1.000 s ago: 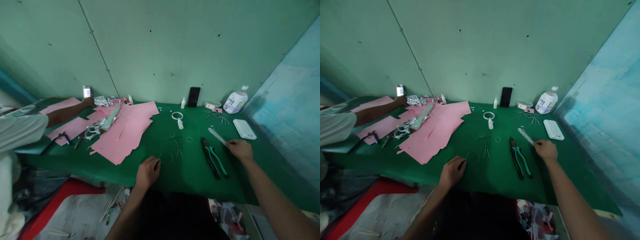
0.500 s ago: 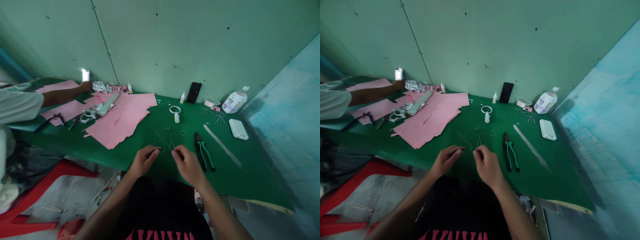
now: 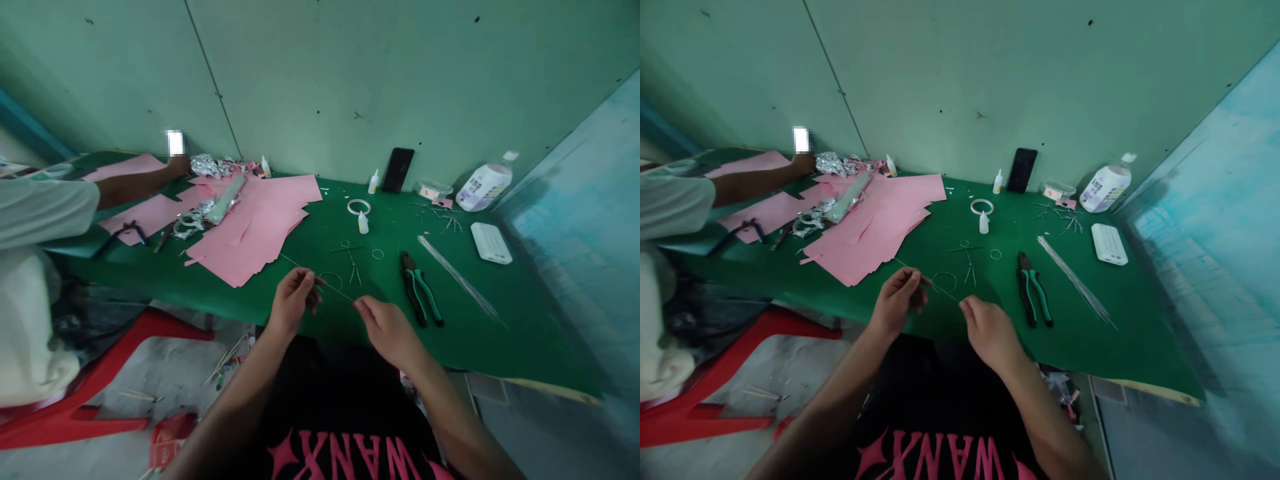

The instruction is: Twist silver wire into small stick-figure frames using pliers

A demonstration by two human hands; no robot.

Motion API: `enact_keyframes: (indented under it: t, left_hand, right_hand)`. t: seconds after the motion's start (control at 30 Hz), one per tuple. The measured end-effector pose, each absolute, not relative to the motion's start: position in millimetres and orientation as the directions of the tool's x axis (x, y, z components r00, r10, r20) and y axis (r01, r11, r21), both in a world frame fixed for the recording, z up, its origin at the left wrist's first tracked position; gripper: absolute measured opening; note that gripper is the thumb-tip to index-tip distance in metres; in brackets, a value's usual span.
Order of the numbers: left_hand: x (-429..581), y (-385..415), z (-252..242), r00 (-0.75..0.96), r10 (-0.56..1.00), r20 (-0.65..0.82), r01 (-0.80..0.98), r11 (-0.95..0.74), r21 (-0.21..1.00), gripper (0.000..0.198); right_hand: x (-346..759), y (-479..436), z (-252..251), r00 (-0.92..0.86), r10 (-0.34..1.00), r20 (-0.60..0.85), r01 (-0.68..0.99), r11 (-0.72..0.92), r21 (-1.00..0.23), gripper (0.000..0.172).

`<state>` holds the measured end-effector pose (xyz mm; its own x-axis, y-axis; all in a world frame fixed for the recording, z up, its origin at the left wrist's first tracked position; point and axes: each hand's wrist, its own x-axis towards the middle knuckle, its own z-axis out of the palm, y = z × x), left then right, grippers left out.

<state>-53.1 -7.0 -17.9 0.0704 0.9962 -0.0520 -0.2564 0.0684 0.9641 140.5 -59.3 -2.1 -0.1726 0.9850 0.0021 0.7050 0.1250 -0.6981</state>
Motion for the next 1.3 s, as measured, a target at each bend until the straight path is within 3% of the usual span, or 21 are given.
enact_keyframes:
  t: [0.2, 0.47, 0.67, 0.77, 0.93, 1.17, 1.3]
  left_hand:
    - [-74.0, 14.4, -33.0, -0.211, 0.946, -0.244, -0.467, 0.122, 0.876, 0.025]
    - [-95.6, 26.0, -37.6, -0.472, 0.872, -0.126, -0.373, -0.069, 0.925, 0.018]
    - [-123.5, 32.8, -40.7, -0.568, 0.821, -0.054, -0.257, -0.115, 0.960, 0.016]
    - [-125.4, 34.0, -44.3, -0.572, 0.818, -0.060, -0.257, -0.109, 0.960, 0.015]
    - [-109.3, 31.1, -43.8, -0.496, 0.852, -0.166, -0.370, -0.035, 0.928, 0.014]
    - [-83.6, 25.3, -43.0, -0.338, 0.852, -0.400, -0.598, 0.133, 0.790, 0.019]
    - [-66.9, 19.9, -42.8, -0.285, 0.841, -0.460, -0.674, 0.165, 0.720, 0.018]
  right_hand:
    - [170.6, -56.4, -24.7, 0.013, 0.990, 0.144, 0.747, 0.086, -0.659, 0.039]
    - [110.7, -10.4, -65.2, -0.224, 0.937, 0.270, 0.826, 0.329, -0.457, 0.013]
    - [92.4, 9.7, -72.5, -0.291, 0.917, 0.274, 0.853, 0.378, -0.360, 0.034]
    - [93.2, 7.0, -76.1, -0.265, 0.923, 0.277, 0.861, 0.356, -0.362, 0.037]
    - [95.4, 0.8, -76.2, -0.160, 0.937, 0.310, 0.865, 0.285, -0.413, 0.027]
    - [97.2, -4.0, -71.9, -0.087, 0.909, 0.409, 0.832, 0.292, -0.472, 0.022]
    - [98.7, -5.6, -71.8, -0.055, 0.887, 0.459, 0.812, 0.307, -0.496, 0.021]
